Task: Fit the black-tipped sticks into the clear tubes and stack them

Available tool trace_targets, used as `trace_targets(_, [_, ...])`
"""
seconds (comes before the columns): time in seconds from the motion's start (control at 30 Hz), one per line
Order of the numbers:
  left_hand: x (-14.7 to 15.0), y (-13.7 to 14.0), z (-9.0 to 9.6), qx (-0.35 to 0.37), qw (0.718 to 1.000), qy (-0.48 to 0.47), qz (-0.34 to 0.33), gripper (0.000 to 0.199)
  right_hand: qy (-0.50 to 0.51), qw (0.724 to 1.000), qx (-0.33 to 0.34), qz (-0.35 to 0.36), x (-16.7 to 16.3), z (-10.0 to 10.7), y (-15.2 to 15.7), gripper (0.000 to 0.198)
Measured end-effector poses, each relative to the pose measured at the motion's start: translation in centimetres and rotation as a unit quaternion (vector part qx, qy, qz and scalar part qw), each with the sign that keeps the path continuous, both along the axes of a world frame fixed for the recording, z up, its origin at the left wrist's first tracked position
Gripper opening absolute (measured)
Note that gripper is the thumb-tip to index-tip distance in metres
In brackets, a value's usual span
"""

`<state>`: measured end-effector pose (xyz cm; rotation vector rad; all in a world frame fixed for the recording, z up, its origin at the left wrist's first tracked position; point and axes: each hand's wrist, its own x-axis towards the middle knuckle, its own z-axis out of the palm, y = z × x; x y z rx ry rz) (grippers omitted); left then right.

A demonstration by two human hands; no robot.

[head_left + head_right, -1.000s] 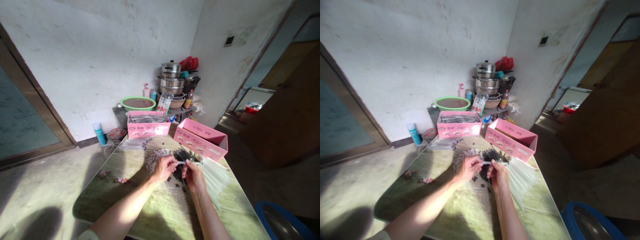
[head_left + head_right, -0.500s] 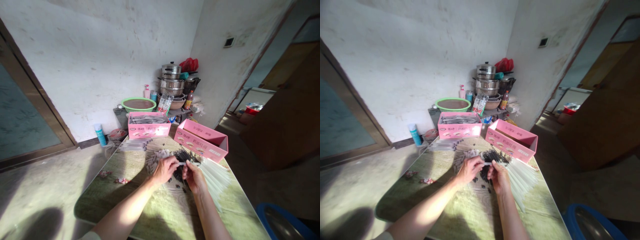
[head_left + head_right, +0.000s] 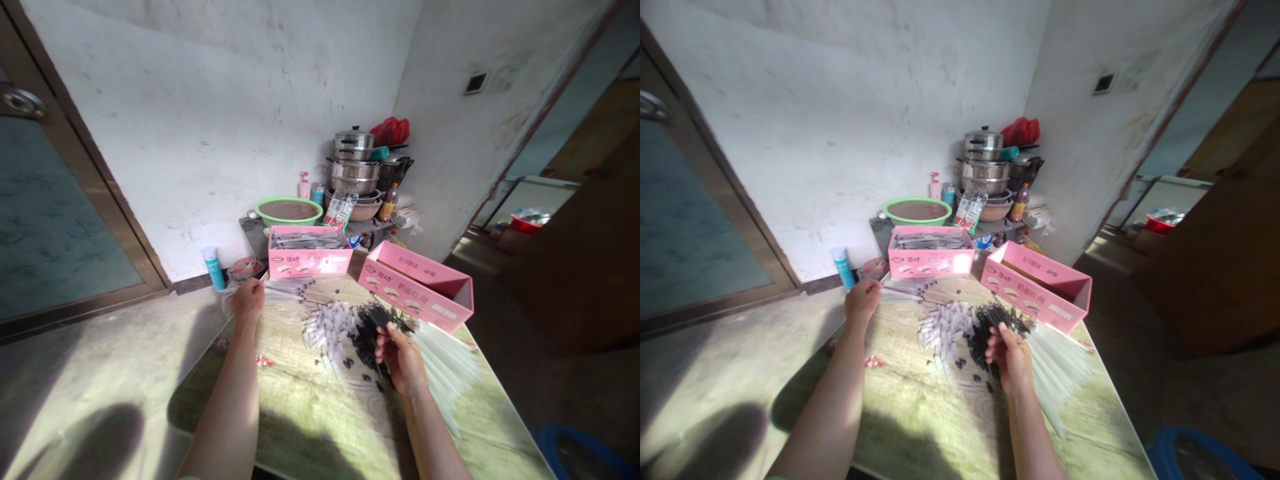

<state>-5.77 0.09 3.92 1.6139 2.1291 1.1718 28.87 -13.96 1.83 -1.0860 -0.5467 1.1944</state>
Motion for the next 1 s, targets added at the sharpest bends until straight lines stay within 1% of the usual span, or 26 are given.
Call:
trace_targets(0.07, [-0.3, -0.3, -0.1, -0.040, 0.998, 0.008, 0.049, 0.018, -0.001, 1.000, 0.001, 0.003, 0.2, -0.2, 0.0, 0.050])
trace_targets(0.1, [-0.2, -0.5, -0.2, -0.053, 0.997, 0.012, 0.063, 0.019, -0.001, 1.000, 0.002, -0.001, 0.3, -0.3, 0.0, 0.049])
trace_targets(0.17, [-0.1, -0.7, -0.4, -0.066, 0.995, 0.027, 0.073, 0.023, -0.007, 1.000, 0.007, -0.018, 0.5, -0.1, 0.0, 0.049])
trace_targets(0.23, [0.1, -0.6, -0.7, -0.073, 0.994, 0.042, 0.070, 0.025, -0.022, 0.998, 0.013, -0.053, 0.8, 0.3, -0.1, 0.047])
trace_targets(0.33, [0.3, -0.4, -0.9, -0.065, 0.994, 0.049, 0.074, 0.024, -0.061, 0.989, 0.032, -0.128, 1.9, 1.1, -0.4, 0.045])
trace_targets(0.4, [0.8, -0.4, -0.8, -0.036, 0.995, 0.048, 0.083, 0.023, -0.107, 0.977, 0.048, -0.178, 2.7, 1.6, -0.6, 0.043])
trace_targets(0.43, [1.2, -0.4, -0.6, -0.012, 0.996, 0.046, 0.077, 0.022, -0.139, 0.971, 0.050, -0.190, 3.1, 1.7, -0.8, 0.043])
trace_targets(0.47, [1.8, -0.5, -0.4, 0.014, 0.997, 0.043, 0.063, 0.022, -0.175, 0.966, 0.045, -0.186, 3.4, 1.8, -0.9, 0.042])
trace_targets(0.5, [2.4, -0.7, -0.3, 0.039, 0.998, 0.041, 0.042, 0.021, -0.214, 0.962, 0.035, -0.163, 3.4, 1.8, -1.0, 0.043])
trace_targets(0.57, [4.1, -1.2, 0.0, 0.071, 0.997, 0.038, -0.009, 0.018, -0.293, 0.954, 0.011, -0.071, 3.1, 1.6, -1.0, 0.043])
trace_targets(0.63, [5.9, -1.7, 0.1, 0.087, 0.994, 0.032, -0.060, 0.015, -0.372, 0.928, -0.004, 0.022, 2.1, 1.3, -0.8, 0.037])
trace_targets(0.67, [6.8, -2.0, 0.1, 0.100, 0.990, 0.021, -0.100, 0.014, -0.416, 0.908, -0.008, 0.046, 1.6, 1.1, -0.7, 0.032])
trace_targets(0.7, [7.6, -2.4, 0.0, 0.108, 0.984, 0.008, -0.145, 0.014, -0.463, 0.885, -0.011, 0.054, 1.1, 1.0, -0.6, 0.026])
trace_targets(0.77, [9.2, -3.0, -0.1, 0.107, 0.967, -0.022, -0.230, 0.014, -0.538, 0.842, -0.020, 0.048, 0.7, 0.8, -0.4, 0.018])
trace_targets(0.83, [10.5, -3.7, -0.2, 0.088, 0.949, -0.044, -0.299, 0.015, -0.584, 0.811, -0.035, 0.031, 1.2, 0.9, -0.4, 0.016])
trace_targets(0.93, [11.9, -4.8, -0.2, 0.060, 0.923, -0.063, -0.376, 0.017, -0.633, 0.769, -0.091, 0.003, 3.0, 1.3, -0.7, 0.017])
trace_targets(1.0, [12.6, -5.4, -0.2, 0.053, 0.911, -0.062, -0.405, 0.018, -0.659, 0.739, -0.140, 0.014, 4.1, 1.6, -1.0, 0.018])
